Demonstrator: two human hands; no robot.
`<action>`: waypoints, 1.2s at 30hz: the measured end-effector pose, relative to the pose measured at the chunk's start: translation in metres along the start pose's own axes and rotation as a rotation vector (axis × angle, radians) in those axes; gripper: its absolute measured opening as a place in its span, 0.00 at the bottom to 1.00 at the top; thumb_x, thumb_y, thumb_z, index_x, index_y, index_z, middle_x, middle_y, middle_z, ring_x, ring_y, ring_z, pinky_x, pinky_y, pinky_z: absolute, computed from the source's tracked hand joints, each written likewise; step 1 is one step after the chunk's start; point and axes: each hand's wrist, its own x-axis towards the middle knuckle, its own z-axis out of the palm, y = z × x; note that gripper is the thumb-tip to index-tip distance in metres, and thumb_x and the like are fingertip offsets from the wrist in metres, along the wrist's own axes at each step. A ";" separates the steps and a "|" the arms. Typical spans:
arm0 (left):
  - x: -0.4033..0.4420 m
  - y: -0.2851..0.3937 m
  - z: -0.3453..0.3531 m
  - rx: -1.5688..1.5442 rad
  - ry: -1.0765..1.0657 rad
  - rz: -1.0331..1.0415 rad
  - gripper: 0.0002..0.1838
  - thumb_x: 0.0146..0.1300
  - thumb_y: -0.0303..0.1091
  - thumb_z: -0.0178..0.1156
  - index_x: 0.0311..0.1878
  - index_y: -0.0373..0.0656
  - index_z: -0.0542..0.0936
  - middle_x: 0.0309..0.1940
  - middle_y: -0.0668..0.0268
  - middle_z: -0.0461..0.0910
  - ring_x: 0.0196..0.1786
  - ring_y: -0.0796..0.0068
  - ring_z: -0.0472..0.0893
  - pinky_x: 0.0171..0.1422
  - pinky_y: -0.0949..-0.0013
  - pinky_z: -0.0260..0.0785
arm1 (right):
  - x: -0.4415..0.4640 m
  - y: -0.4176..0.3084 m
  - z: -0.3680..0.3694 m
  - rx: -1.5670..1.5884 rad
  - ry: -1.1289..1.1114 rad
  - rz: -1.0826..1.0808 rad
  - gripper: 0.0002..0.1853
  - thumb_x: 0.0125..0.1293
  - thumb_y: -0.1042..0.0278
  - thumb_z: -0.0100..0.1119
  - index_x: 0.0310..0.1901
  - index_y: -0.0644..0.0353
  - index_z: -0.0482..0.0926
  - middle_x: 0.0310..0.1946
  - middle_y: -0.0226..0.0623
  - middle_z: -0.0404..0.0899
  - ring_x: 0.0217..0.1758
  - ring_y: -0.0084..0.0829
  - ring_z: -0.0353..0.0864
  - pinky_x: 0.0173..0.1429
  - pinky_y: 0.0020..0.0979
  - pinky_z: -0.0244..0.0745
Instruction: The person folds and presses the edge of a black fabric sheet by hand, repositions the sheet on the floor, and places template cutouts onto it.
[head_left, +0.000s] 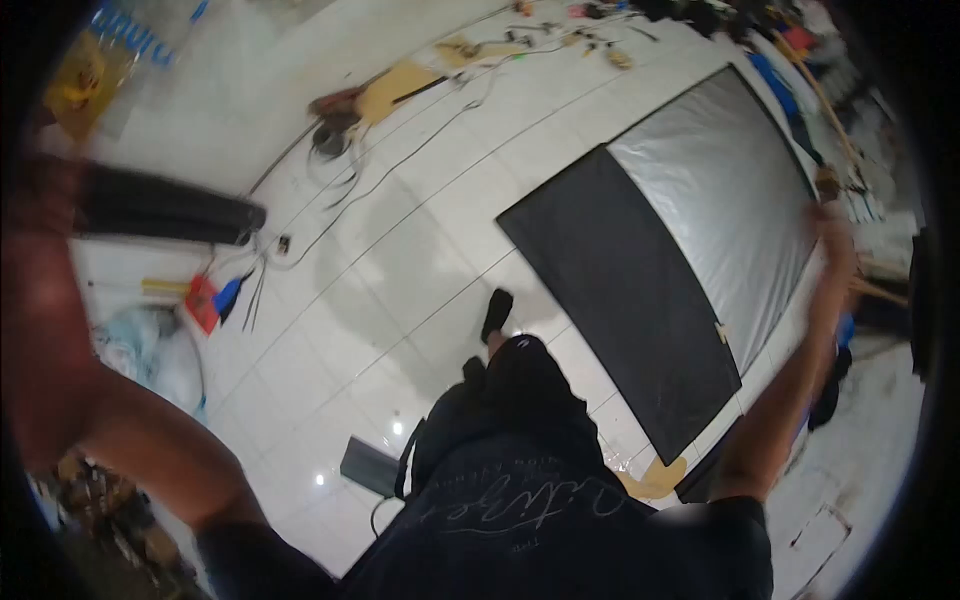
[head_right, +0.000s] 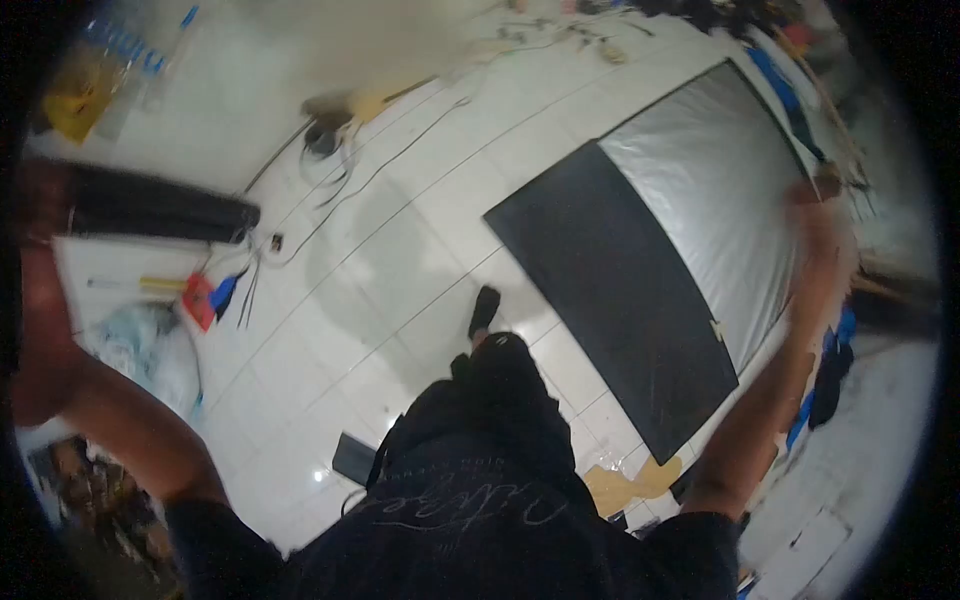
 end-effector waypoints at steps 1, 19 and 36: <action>0.016 0.032 -0.024 0.073 0.020 0.095 0.29 0.75 0.53 0.57 0.67 0.39 0.79 0.59 0.59 0.82 0.60 0.65 0.81 0.66 0.60 0.72 | 0.034 -0.032 -0.002 0.050 0.047 -0.141 0.23 0.76 0.49 0.57 0.52 0.64 0.85 0.51 0.60 0.84 0.57 0.56 0.83 0.63 0.51 0.76; 0.181 0.067 -0.096 0.606 -0.043 0.356 0.30 0.73 0.53 0.60 0.67 0.39 0.78 0.59 0.57 0.83 0.59 0.61 0.82 0.64 0.59 0.74 | 0.265 -0.189 0.145 0.075 0.071 -0.532 0.21 0.77 0.53 0.57 0.55 0.63 0.83 0.52 0.54 0.83 0.57 0.50 0.82 0.62 0.46 0.76; 0.403 0.054 0.069 0.311 -0.221 0.788 0.30 0.72 0.53 0.63 0.67 0.40 0.78 0.59 0.54 0.83 0.58 0.57 0.83 0.63 0.58 0.75 | 0.292 -0.210 0.138 -0.217 0.302 -0.299 0.19 0.78 0.56 0.56 0.58 0.63 0.81 0.53 0.49 0.83 0.57 0.44 0.81 0.62 0.41 0.75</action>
